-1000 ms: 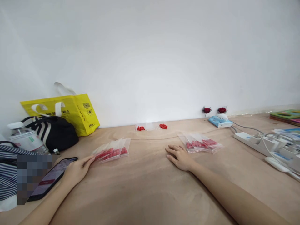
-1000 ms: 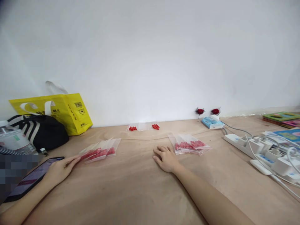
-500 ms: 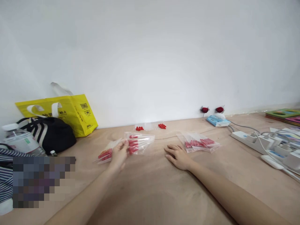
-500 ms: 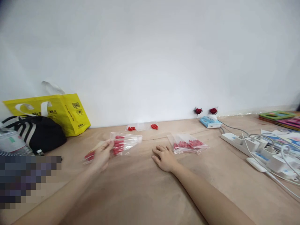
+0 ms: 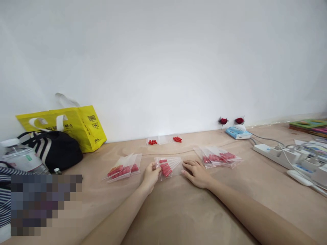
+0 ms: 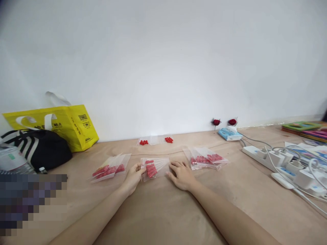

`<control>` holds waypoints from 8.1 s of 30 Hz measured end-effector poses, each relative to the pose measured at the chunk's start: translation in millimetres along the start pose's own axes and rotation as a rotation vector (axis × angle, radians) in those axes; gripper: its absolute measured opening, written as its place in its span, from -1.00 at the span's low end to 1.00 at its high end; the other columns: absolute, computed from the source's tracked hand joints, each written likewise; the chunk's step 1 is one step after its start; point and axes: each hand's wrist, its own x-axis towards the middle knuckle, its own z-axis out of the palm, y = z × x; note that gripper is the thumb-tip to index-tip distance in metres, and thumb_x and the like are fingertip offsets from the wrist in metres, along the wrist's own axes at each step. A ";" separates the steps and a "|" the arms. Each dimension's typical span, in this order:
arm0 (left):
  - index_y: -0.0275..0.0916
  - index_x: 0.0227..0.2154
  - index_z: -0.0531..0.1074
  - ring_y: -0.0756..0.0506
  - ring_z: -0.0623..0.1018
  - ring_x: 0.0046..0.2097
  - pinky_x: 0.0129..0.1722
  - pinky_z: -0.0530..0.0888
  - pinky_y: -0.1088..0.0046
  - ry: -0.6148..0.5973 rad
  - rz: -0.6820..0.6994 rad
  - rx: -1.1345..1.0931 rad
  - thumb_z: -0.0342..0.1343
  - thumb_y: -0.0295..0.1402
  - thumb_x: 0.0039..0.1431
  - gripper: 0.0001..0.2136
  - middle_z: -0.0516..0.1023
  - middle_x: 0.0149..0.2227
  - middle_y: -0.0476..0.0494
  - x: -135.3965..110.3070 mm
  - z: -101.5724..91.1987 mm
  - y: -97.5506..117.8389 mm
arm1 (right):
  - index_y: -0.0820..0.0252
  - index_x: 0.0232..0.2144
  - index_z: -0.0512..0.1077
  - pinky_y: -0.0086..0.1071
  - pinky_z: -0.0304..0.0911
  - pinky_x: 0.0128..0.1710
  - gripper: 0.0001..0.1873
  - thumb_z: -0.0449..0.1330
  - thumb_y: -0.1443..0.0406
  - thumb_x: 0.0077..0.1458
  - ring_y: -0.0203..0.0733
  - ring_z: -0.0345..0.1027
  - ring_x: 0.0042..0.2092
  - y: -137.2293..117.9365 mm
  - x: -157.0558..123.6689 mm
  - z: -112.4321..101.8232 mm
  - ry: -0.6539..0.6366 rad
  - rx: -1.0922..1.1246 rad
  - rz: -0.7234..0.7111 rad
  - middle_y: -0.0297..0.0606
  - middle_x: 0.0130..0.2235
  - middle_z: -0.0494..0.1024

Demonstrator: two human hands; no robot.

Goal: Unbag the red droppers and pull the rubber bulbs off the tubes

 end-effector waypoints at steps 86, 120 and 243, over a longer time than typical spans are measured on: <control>-0.22 -0.57 0.23 -0.07 0.41 -0.21 -0.19 0.36 0.36 -0.325 0.673 0.718 -0.12 -0.47 0.06 -0.86 0.40 -0.35 -0.12 -14.9 -13.5 -0.6 | 0.18 -0.53 0.40 -0.34 -0.01 -0.22 -0.86 0.10 0.42 0.02 -0.29 0.19 -0.24 -52.9 29.0 31.1 0.390 0.109 -0.437 -0.33 -0.35 0.43; -0.22 -0.56 0.23 -0.04 0.40 -0.47 -0.44 0.35 0.44 -0.197 0.494 0.697 -0.16 -0.30 0.11 -0.80 0.39 -0.55 -0.02 -10.4 -18.9 -4.9 | 0.17 -0.41 0.30 -0.42 0.09 -0.28 -0.87 0.06 0.47 -0.03 -0.29 0.24 -0.35 -62.8 28.3 40.6 0.393 0.106 -0.603 -0.33 -0.46 0.46; -0.16 -0.18 0.43 -0.06 0.42 -0.04 0.00 0.32 0.35 -0.445 0.617 1.007 -0.11 -0.48 0.00 -0.66 0.49 -0.11 -0.04 -10.3 -69.3 17.9 | 0.19 -0.48 0.41 -0.37 0.13 -0.24 -0.87 0.09 0.27 -0.05 -0.20 0.21 -0.29 5.6 18.8 18.0 0.386 0.007 0.096 -0.20 -0.37 0.32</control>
